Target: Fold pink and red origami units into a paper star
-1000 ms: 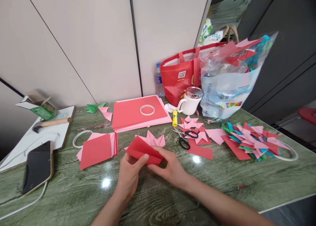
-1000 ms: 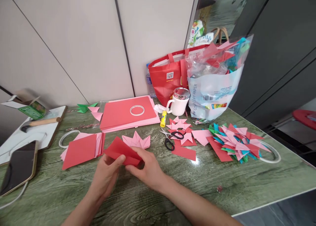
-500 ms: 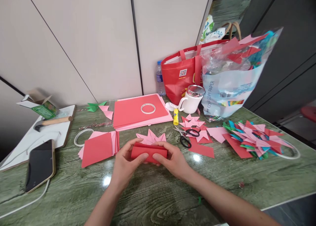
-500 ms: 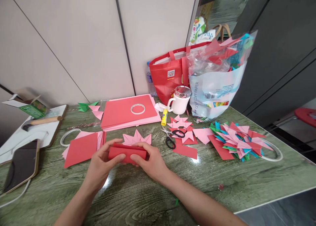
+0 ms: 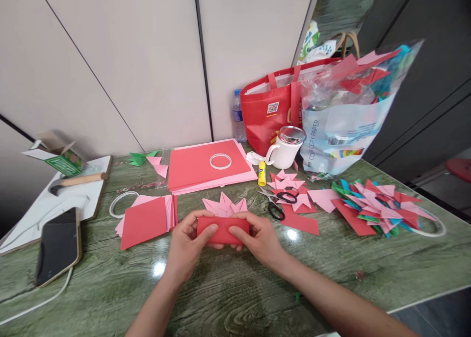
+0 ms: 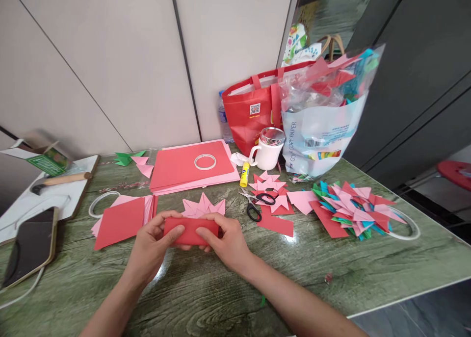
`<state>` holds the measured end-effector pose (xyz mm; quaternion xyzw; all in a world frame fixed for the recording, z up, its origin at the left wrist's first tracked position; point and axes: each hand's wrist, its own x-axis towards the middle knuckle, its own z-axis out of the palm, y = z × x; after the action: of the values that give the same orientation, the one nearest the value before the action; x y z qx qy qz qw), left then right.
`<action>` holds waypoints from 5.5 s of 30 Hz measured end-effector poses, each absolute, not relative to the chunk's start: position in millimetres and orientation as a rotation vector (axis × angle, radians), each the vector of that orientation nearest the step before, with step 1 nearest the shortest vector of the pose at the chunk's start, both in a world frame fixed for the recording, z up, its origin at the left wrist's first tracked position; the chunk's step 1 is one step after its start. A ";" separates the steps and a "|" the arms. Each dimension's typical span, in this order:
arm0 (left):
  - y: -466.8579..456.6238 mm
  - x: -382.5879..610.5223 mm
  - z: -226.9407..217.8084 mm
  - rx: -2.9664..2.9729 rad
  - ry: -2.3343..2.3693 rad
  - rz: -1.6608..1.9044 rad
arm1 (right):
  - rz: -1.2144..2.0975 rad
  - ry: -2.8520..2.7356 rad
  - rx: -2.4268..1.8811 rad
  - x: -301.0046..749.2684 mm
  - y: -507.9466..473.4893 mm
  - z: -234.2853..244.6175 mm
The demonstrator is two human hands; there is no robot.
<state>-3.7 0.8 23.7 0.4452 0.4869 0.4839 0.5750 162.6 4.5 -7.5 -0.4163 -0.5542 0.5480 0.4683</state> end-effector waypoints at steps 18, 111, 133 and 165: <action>-1.0 0.5 22.6 0.992 1.136 1.200 | 1.284 -1.406 -1.056 161.7 4.0 -6.1; -12.5 3.1 32.5 1.721 1.406 1.002 | 1.663 -0.986 -0.930 169.0 15.0 3.3; -15.6 5.3 29.5 1.660 1.424 1.022 | 1.410 -1.074 -0.965 168.9 12.4 2.3; -12.8 -13.1 42.9 1.520 1.068 0.403 | 1.130 -2.107 -0.772 172.4 3.7 12.2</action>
<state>-13.1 -12.8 42.9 0.6506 0.4571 0.1726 0.5813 172.4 3.7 12.2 -0.2921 -0.7975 0.4277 0.3095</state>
